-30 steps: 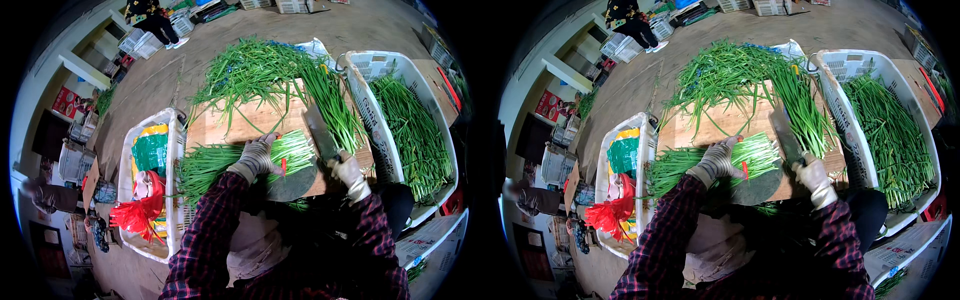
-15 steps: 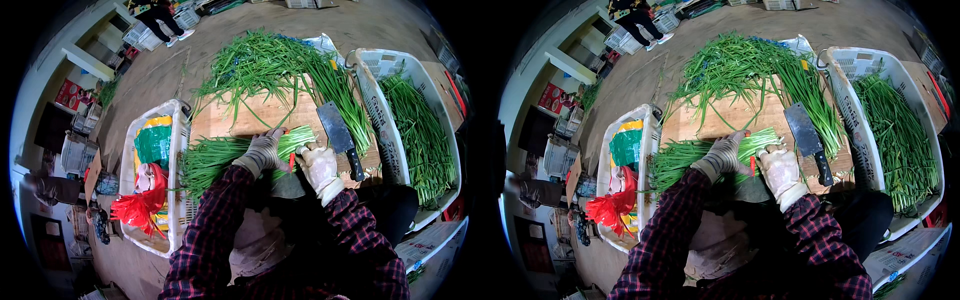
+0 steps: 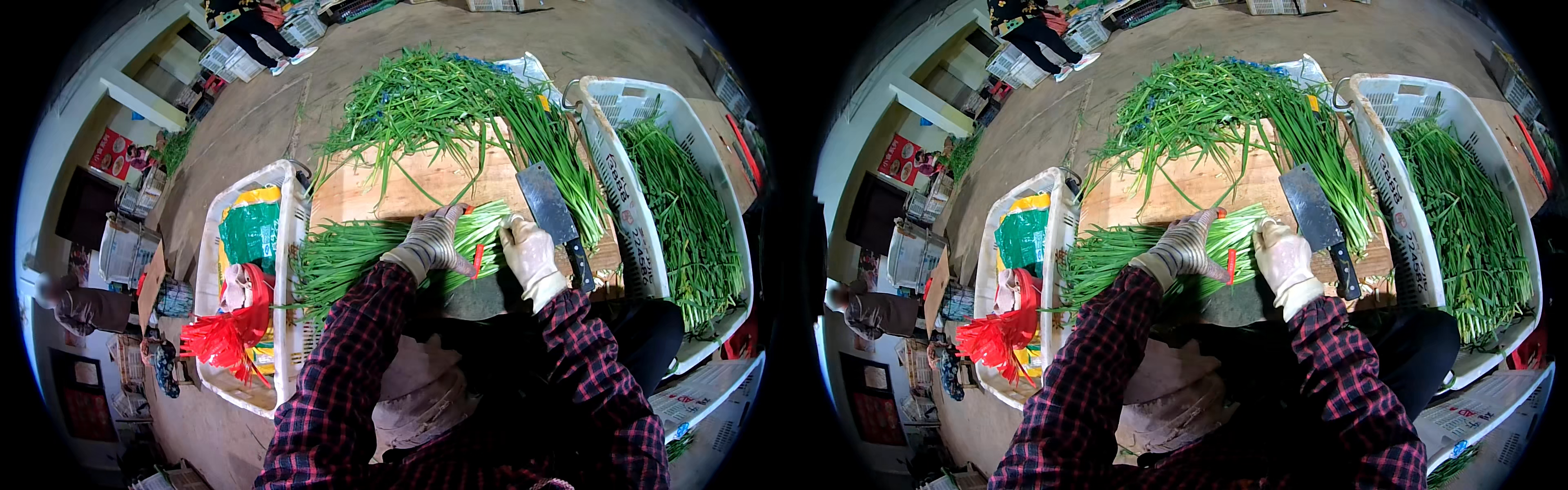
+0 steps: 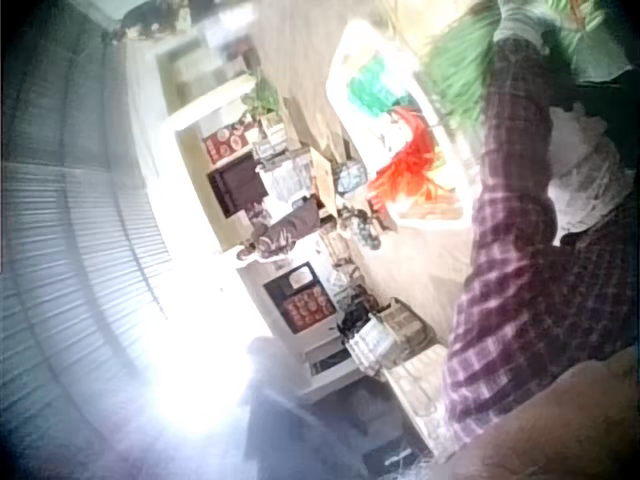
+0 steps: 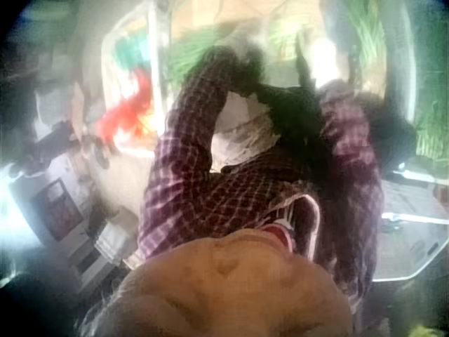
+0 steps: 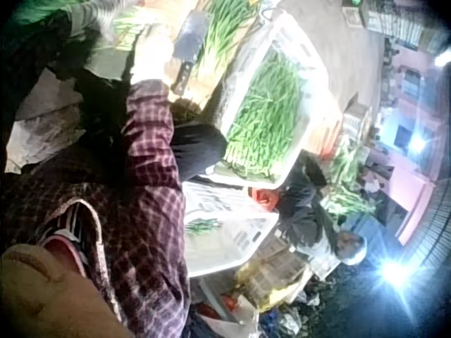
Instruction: The person sorts through a bunch of green chives to remove damaged leaves by hand, trims the root ends using a large knife on a cutting board, and then secures the bundle with a red tie.
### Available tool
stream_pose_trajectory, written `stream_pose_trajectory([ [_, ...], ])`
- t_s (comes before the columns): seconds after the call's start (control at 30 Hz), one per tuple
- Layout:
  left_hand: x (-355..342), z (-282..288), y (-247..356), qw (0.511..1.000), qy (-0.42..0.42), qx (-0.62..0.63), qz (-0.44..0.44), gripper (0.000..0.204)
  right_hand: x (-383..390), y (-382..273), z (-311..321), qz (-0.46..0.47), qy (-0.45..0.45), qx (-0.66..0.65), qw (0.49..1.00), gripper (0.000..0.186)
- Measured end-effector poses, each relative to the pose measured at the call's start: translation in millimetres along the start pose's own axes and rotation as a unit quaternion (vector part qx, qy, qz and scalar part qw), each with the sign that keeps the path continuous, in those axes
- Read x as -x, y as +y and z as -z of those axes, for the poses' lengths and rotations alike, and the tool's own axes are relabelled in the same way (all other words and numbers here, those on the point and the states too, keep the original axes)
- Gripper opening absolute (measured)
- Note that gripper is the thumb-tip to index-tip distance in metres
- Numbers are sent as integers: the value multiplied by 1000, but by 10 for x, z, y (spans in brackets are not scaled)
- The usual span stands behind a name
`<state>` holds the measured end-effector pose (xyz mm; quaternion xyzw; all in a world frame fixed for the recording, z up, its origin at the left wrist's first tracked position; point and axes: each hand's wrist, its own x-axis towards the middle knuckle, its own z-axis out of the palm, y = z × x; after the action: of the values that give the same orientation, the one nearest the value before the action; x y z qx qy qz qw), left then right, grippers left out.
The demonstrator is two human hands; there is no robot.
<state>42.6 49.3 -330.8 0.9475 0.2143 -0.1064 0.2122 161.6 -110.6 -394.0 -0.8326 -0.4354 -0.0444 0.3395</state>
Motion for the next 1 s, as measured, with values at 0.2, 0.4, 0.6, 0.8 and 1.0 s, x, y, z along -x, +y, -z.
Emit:
stream_pose_trajectory([
  [0.2, 40, -7, 5, 999, 22, 12, -23, 119, -220, 378, 693, -172, 130, -92, 972, 9],
  [0.4, 116, 27, -82, 999, 39, -12, -34, 113, 364, -109, 1878, -62, 29, -9, 998, 18],
  [0.6, 57, -82, 10, 997, 39, -43, -55, 110, 1016, -421, 1470, 114, -434, 75, 890, 39],
  [0.8, 116, -28, 47, 997, 5, -73, -13, 116, 593, -373, 226, 41, -184, -58, 980, 24],
  [1.0, 35, 113, 24, 992, -81, -93, -30, 125, 154, -553, 180, 87, -89, 60, 990, 21],
])
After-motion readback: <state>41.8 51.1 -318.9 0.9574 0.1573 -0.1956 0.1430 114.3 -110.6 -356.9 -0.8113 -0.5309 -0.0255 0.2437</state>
